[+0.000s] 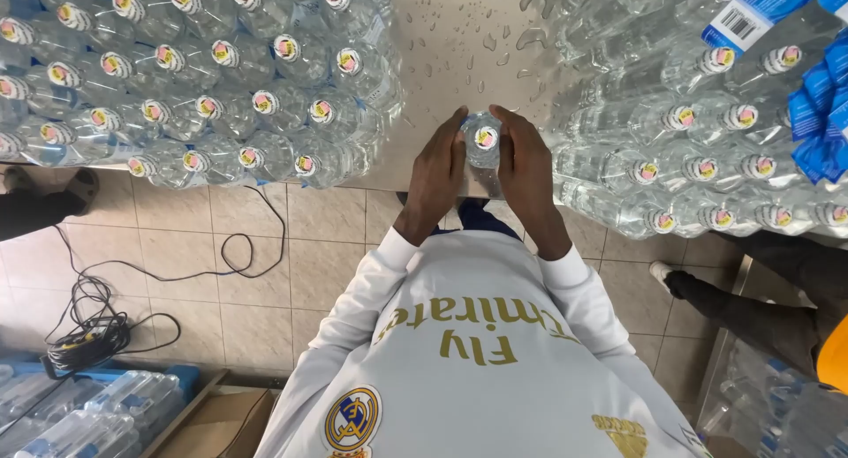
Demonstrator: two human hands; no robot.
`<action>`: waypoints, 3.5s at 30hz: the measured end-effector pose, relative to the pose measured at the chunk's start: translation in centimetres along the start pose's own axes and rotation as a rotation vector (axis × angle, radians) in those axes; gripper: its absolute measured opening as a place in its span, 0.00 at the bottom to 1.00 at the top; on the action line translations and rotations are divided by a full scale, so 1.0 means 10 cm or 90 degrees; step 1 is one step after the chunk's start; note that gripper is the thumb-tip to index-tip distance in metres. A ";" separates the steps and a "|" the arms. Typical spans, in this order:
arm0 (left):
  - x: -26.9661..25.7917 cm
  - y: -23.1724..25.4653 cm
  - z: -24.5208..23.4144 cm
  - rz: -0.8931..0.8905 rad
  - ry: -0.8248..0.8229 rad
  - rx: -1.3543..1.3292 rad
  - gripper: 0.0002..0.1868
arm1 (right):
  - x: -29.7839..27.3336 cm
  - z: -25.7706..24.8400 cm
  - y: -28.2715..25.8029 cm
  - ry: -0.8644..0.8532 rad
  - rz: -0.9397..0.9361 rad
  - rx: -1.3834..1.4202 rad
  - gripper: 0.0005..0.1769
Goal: Manually applying adhesive labels to plastic water bottles at a production workstation.
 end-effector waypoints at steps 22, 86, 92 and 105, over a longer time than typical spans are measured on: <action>0.10 -0.10 -0.03 -0.019 -0.031 -0.079 0.20 | 0.01 -0.05 -0.05 -0.025 0.025 0.108 0.19; -0.14 -0.08 -0.06 0.069 0.013 -0.220 0.26 | -0.20 -0.13 0.06 0.047 0.065 0.189 0.20; -0.22 -0.14 -0.11 0.061 0.046 -0.210 0.17 | -0.21 -0.15 0.18 0.057 0.051 0.168 0.15; -0.20 -0.13 -0.18 0.092 0.074 -0.085 0.07 | -0.10 0.63 0.46 -0.146 0.120 0.195 0.57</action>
Point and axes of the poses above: each hand's wrist, its own x-axis towards the middle knuckle, its own z-axis out of the palm, y = z × x, the point moved 10 cm from there along x, towards the middle knuckle, and after that the axes turned 14 degrees about -y, right-handed, at the moved point
